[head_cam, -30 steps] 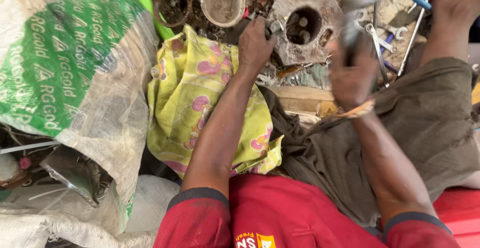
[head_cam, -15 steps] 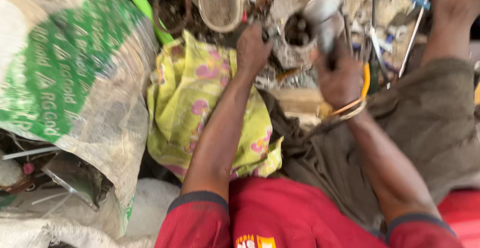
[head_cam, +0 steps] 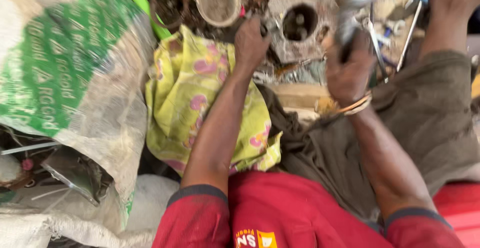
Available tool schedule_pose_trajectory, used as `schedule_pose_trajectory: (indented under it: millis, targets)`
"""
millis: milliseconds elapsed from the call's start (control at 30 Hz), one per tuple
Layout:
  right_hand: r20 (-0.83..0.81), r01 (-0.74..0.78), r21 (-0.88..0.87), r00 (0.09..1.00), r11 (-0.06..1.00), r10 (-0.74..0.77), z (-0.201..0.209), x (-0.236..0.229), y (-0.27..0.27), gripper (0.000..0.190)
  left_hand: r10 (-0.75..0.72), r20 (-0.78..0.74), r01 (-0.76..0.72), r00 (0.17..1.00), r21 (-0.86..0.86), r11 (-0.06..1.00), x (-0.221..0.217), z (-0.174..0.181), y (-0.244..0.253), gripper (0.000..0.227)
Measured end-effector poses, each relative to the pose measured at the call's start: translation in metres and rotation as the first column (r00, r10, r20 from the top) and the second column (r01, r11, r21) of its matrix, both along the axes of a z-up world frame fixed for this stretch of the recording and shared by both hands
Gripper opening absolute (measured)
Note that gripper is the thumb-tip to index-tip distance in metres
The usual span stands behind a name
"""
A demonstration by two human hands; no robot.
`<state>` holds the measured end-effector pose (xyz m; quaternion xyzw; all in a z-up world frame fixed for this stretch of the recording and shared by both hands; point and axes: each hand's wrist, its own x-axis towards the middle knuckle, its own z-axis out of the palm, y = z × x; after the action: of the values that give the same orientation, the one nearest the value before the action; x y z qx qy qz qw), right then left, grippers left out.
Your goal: The person uses pliers and a hammer to manipulate a small metal component on a metal block. They repeatedly strike the part with the hammer and adjust it with pliers, working on the same piece throughout the clip.
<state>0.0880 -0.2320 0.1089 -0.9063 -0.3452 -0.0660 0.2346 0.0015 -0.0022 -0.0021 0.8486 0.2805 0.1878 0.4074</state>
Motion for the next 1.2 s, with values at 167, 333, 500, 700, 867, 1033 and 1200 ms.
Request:
schedule_pose_trajectory:
  millis: [167,333,500,700,867,1033,1200]
  targets:
    - [-0.355,0.242,-0.063,0.901,0.968,-0.248,-0.006,-0.003,0.032,0.046,0.007,-0.103,-0.022,0.995,-0.143,0.99,0.007,0.004,0.009,0.031]
    - [-0.615,0.028,-0.329,0.753,0.944,-0.236,-0.019,-0.017,0.055,0.038,0.022,-0.024,-0.024,0.999,-0.071,0.997,0.002,0.005,0.012,0.04]
    - [-0.683,0.112,-0.169,0.703,0.979,-0.199,0.001,-0.014,0.013,0.038,0.038,0.058,-0.045,0.998,0.122,0.992,-0.013,-0.006,0.001,0.055]
    - [-0.731,0.083,-0.003,0.68,0.997,-0.059,0.012,-0.018,0.02,0.034,-0.007,-0.06,-0.001,0.998,-0.139,0.99,-0.012,0.005,0.005,0.041]
    - [-0.803,0.087,0.049,0.596,0.995,-0.013,0.025,-0.015,0.032,0.035,0.062,-0.082,-0.081,0.995,-0.268,0.96,-0.005,0.016,0.013,0.038]
    - [-0.76,0.056,0.019,0.65,0.998,-0.022,0.039,-0.022,0.038,0.036,-0.039,-0.044,0.028,0.998,-0.216,0.976,-0.008,0.02,0.01,0.038]
    - [-0.471,-0.122,0.055,0.872,0.991,0.134,0.046,-0.03,0.03,0.038,-0.022,-0.011,0.021,1.0,-0.075,0.997,-0.008,0.021,0.005,0.034]
